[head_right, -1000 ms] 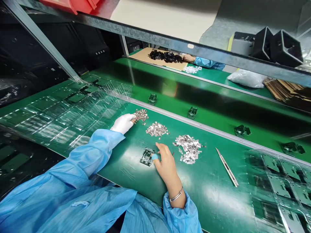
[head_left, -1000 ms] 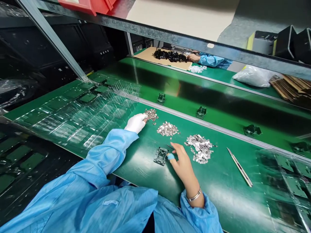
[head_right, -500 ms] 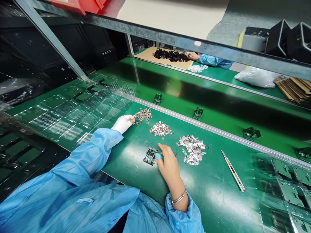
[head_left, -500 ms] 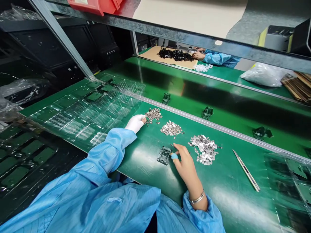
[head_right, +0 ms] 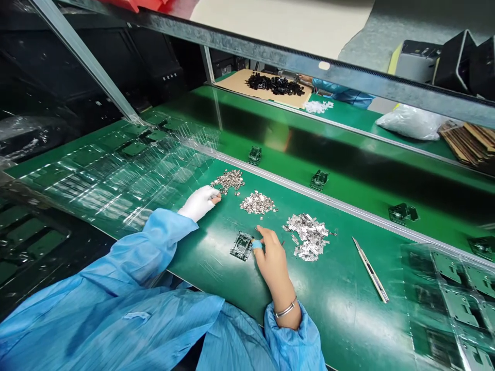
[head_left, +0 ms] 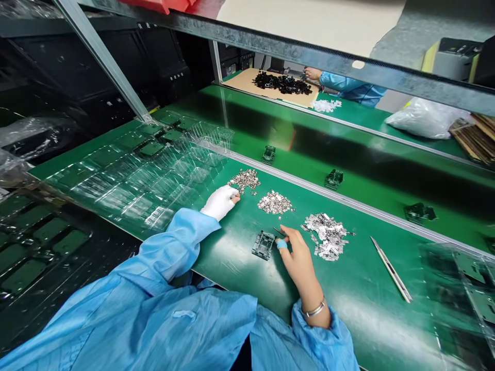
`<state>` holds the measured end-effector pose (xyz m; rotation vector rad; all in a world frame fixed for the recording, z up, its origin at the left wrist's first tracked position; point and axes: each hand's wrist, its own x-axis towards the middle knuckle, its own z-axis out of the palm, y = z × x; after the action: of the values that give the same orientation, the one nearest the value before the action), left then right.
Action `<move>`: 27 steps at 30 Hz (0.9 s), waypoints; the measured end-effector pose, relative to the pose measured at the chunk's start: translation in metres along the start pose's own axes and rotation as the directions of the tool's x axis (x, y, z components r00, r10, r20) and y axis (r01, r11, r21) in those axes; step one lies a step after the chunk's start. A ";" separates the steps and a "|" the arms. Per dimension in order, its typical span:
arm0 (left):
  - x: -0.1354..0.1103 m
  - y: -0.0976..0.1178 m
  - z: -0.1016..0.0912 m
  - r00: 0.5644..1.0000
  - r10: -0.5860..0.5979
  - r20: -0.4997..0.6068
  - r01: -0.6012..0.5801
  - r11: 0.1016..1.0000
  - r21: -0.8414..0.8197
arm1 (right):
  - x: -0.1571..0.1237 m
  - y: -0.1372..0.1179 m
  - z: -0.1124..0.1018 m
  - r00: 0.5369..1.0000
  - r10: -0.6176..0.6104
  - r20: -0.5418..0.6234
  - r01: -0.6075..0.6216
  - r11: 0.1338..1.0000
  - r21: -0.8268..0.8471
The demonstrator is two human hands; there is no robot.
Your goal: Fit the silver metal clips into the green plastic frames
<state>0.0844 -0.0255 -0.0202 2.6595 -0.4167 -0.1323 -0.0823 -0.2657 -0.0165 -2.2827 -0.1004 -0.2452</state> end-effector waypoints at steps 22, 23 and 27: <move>-0.091 0.057 0.023 0.955 0.292 0.053 -0.207 0.784 -0.584 | 0.005 -0.015 -0.002 0.966 0.180 -0.184 -0.112 0.938 0.327; -0.090 0.058 0.028 0.940 0.333 0.073 -0.241 0.801 -0.548 | 0.006 -0.012 -0.003 0.962 0.198 -0.188 -0.128 0.935 0.330; -0.090 0.061 0.045 0.934 0.337 0.119 -0.246 0.848 -0.469 | 0.005 -0.011 -0.001 0.975 0.150 -0.166 -0.098 0.954 0.285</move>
<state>-0.0244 -0.0687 -0.0311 2.1051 -0.7542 -0.3540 -0.0793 -0.2590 -0.0071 -1.9706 0.1015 -0.3541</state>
